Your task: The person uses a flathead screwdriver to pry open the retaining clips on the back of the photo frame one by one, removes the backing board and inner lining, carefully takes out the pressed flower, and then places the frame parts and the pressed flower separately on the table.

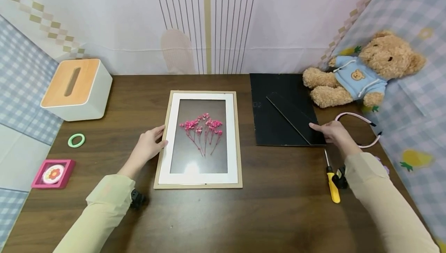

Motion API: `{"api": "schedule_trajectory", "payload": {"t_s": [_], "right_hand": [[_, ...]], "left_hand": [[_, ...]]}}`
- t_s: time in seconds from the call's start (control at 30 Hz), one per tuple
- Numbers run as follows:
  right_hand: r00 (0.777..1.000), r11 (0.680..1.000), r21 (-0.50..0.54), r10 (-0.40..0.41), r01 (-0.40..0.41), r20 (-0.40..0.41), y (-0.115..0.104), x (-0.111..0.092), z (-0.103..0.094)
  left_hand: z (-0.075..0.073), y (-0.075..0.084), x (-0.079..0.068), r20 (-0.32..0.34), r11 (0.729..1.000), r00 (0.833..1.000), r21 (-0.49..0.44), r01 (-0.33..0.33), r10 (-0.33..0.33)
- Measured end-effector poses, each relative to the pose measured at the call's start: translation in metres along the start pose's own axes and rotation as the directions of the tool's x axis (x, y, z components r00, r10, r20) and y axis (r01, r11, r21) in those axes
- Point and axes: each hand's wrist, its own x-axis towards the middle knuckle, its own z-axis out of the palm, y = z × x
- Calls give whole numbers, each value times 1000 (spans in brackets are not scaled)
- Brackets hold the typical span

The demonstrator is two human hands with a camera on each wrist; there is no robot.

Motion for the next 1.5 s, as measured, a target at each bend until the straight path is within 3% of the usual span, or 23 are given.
{"api": "schedule_trajectory", "payload": {"t_s": [0.3,0.47,0.53,0.6,0.67,0.77,0.83,0.9,0.97,1.07,1.17,1.23,1.37,1.5], "right_hand": [[982,965,-257,-89,43,-168,-11,-3,-3],[947,912,-408,-168,43,-274,-12,-5,3],[930,905,-425,-186,36,-316,-15,-5,6],[906,909,-409,-240,83,-349,-21,-8,9],[860,901,-403,-326,158,-393,-33,-14,16],[768,853,-423,-483,305,-420,-59,-29,37],[736,817,-403,-559,411,-382,-78,-40,61],[750,793,-344,-598,503,-282,-94,-49,90],[791,799,-228,-594,557,-149,-107,-56,122],[839,829,-138,-543,542,31,-120,-62,166],[865,856,-120,-496,502,77,-128,-65,200],[867,854,-154,-495,497,52,-133,-66,215],[847,822,-236,-532,518,7,-145,-69,232],[840,802,-278,-541,529,39,-152,-67,237]], "left_hand": [[-1,0,-1,-3,1000,1000,-17,-4,4],[-2,-1,-1,-6,1000,1000,-14,2,-2],[-2,-1,-1,-1,1000,1000,-12,12,-12],[-3,-1,-1,-1,1000,1000,-10,16,-16],[-4,-1,-1,-5,1000,1000,-9,13,-13],[-5,0,0,-10,1000,1000,-8,12,-12],[-6,1,0,-6,1000,1000,-12,16,-16],[-6,1,1,-5,1000,1000,-15,18,-18],[-6,2,2,-6,1000,1000,-20,17,-17],[-4,2,3,-8,1000,1000,-23,10,-10],[-2,2,3,-1,1000,1000,-21,3,-3],[-1,1,2,0,1000,1000,-17,1,-1],[1,0,0,-15,1000,1000,-14,2,-2],[1,-1,-2,-15,999,1000,-31,9,-10]]}}
